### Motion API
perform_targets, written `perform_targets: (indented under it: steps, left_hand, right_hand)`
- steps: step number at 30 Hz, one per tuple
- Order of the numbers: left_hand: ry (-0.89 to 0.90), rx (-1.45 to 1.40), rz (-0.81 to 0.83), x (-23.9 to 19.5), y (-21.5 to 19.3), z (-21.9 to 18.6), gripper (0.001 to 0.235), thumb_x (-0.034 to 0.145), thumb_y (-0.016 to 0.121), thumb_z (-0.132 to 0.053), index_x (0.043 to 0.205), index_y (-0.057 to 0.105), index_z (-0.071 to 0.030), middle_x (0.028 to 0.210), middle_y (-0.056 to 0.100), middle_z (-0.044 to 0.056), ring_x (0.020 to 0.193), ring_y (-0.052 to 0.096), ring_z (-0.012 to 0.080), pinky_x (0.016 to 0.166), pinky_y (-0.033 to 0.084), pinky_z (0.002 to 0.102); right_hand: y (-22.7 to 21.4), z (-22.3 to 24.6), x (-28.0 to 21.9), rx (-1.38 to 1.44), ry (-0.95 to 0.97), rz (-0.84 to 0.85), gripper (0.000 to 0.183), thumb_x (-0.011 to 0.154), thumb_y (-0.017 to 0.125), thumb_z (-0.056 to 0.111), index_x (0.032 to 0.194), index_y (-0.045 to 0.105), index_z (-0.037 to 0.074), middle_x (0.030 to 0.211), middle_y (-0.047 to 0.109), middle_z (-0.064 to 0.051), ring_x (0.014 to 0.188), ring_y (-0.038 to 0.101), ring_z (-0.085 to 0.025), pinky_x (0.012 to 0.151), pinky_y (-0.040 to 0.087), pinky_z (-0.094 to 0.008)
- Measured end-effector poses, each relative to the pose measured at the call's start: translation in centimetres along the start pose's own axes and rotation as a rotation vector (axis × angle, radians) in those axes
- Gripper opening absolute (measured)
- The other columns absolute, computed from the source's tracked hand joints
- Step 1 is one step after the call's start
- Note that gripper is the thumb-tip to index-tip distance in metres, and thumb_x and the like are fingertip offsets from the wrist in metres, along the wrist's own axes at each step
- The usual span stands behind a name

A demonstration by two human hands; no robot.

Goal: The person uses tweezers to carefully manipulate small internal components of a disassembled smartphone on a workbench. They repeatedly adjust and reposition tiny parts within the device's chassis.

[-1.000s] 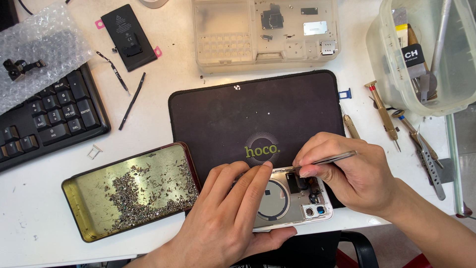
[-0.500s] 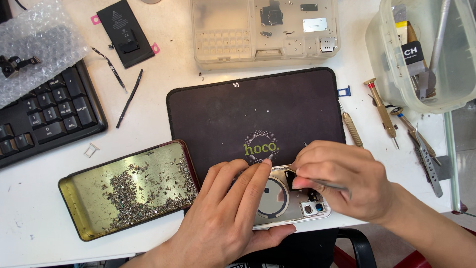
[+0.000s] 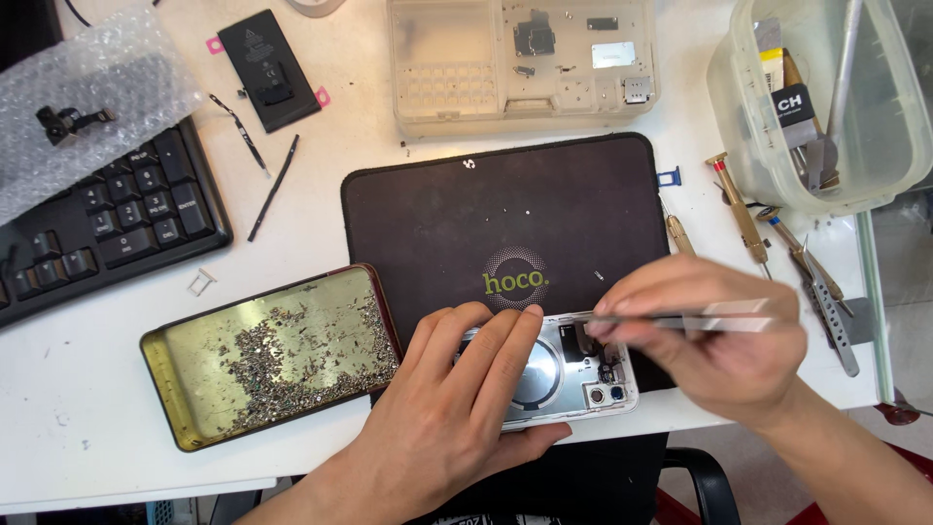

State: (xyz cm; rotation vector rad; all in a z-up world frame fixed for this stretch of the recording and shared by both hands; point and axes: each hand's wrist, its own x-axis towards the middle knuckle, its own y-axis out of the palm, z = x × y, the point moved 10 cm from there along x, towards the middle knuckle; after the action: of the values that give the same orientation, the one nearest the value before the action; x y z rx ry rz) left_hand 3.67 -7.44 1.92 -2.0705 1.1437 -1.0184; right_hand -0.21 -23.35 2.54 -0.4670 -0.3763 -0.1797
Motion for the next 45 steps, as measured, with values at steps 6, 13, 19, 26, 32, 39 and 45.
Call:
perform_targets:
  steps: [6,13,19,26,32,39,45]
  left_hand:
    - [0.010,0.007,0.007,-0.3,0.1,0.0,0.082,0.085,0.083,-0.040,0.135,0.051,0.016,0.131,0.058,0.025,0.117,0.055,0.0387,0.098,0.048,0.052]
    - [0.039,0.092,0.016,-0.5,0.4,0.0,0.082,0.085,0.081,-0.044,0.134,0.053,0.016,0.129,0.059,0.025,0.115,0.056,0.0393,0.097,0.049,0.052]
    - [0.044,0.084,0.028,-0.5,1.0,0.2,0.082,0.086,0.080,-0.046,0.134,0.055,0.015,0.130,0.061,0.026,0.116,0.058,0.0392,0.097,0.049,0.052]
    - [0.037,0.068,0.032,-0.7,1.3,0.4,0.083,0.088,0.079,-0.048,0.135,0.054,0.016,0.127,0.061,0.027,0.115,0.059,0.0390,0.096,0.050,0.053]
    - [0.041,0.086,0.016,-0.8,1.3,0.3,0.082,0.088,0.079,-0.048,0.134,0.055,0.015,0.127,0.061,0.027,0.114,0.059,0.0386,0.095,0.051,0.053]
    - [0.042,0.079,0.000,-0.7,1.1,0.3,0.080,0.087,0.080,-0.047,0.132,0.056,0.016,0.126,0.063,0.028,0.115,0.060,0.0399,0.097,0.050,0.053]
    - [0.043,0.083,0.010,-0.8,1.3,0.3,0.080,0.087,0.080,-0.046,0.132,0.057,0.016,0.124,0.063,0.029,0.116,0.060,0.0404,0.096,0.050,0.054]
  right_hand:
    - [2.4,2.4,-0.5,-0.267,-0.183,0.155,0.021,0.082,0.082,0.005,0.098,0.071,-0.004,0.098,0.075,-0.019,0.086,0.078,-0.025,0.071,0.066,-0.032]
    - [4.1,5.4,-1.2,-0.356,-0.519,0.301,0.024,0.088,0.076,0.009,0.097,0.068,-0.011,0.098,0.069,-0.028,0.092,0.077,-0.036,0.077,0.067,-0.043]
    - [4.5,5.2,-1.2,-0.398,-0.523,0.274,0.019,0.087,0.080,0.005,0.089,0.068,-0.009,0.094,0.071,-0.028,0.091,0.078,-0.034,0.076,0.063,-0.041]
    - [4.7,5.0,-1.4,-0.425,-0.527,0.264,0.018,0.085,0.082,0.004,0.087,0.068,-0.007,0.094,0.071,-0.027,0.091,0.078,-0.033,0.075,0.062,-0.042]
    - [4.7,5.0,-1.7,-0.419,-0.517,0.269,0.020,0.084,0.083,0.006,0.089,0.068,-0.007,0.095,0.072,-0.026,0.092,0.078,-0.034,0.076,0.064,-0.041]
    - [4.2,5.4,-1.8,-0.432,-0.504,0.249,0.021,0.083,0.083,0.007,0.091,0.068,-0.006,0.094,0.072,-0.022,0.092,0.077,-0.033,0.076,0.062,-0.041]
    - [4.5,5.3,-1.8,-0.455,-0.516,0.252,0.022,0.084,0.084,0.008,0.089,0.068,-0.005,0.091,0.073,-0.023,0.090,0.077,-0.032,0.075,0.065,-0.041]
